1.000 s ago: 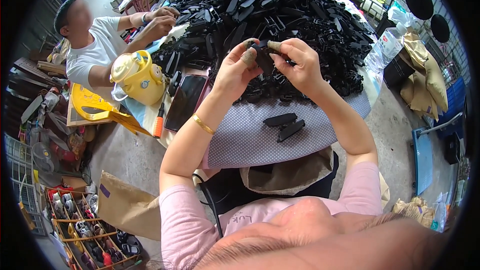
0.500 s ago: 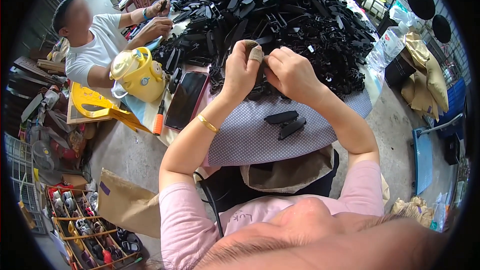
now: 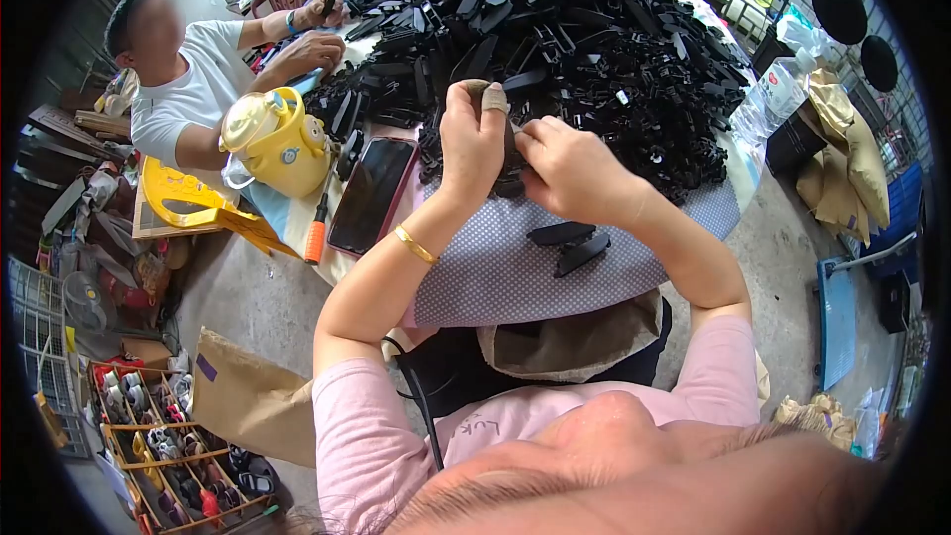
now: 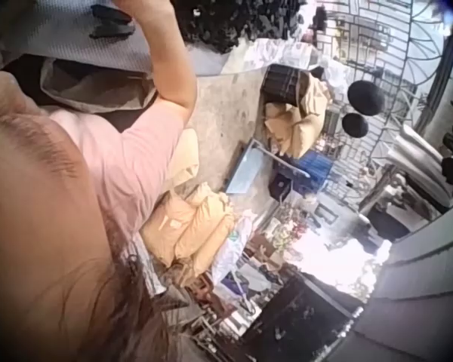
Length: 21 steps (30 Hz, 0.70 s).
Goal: Inspecting and sorting small black plastic components on a workbench.
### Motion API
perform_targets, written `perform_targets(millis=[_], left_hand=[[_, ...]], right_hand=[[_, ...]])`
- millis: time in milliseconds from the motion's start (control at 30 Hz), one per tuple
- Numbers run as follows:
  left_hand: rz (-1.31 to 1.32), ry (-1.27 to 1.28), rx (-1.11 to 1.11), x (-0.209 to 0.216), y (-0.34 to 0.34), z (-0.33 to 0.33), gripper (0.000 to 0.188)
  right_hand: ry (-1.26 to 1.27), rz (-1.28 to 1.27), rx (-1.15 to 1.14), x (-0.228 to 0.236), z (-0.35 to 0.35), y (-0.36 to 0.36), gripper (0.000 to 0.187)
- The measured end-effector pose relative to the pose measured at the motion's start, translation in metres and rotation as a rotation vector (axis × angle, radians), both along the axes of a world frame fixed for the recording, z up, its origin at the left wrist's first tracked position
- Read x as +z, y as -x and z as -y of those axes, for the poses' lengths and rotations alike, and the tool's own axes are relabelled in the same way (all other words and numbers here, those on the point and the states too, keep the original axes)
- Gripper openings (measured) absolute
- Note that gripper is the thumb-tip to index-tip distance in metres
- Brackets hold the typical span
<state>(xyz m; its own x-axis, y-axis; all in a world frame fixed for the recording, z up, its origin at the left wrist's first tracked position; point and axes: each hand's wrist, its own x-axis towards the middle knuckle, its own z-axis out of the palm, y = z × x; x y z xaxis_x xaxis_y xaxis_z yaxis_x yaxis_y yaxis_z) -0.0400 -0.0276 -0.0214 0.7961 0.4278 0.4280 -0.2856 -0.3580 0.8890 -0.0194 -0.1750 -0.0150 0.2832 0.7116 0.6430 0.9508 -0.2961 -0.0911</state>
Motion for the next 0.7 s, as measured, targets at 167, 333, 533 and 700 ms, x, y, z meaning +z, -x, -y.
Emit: perform_targets(millis=[167, 333, 533, 700], left_hand=[[-0.194, -0.228, -0.293, 0.009, 0.015, 0.002, 0.027], [-0.38, -0.774, -0.767, 0.02, 0.052, 0.026, 0.031], [-0.391, -0.834, -0.46, 0.033, 0.017, 0.015, 0.019], [-0.183, -0.725, -0.08, 0.008, -0.061, -0.023, 0.022]], right_hand=[[0.034, -0.102, -0.195, 0.005, 0.024, -0.039, 0.02], [0.148, -0.034, -0.002, -0.008, 0.023, -0.05, 0.028], [0.254, -0.001, 0.006, -0.008, 0.021, -0.045, 0.018], [0.217, -0.118, 0.123, -0.001, 0.019, -0.049, 0.018]])
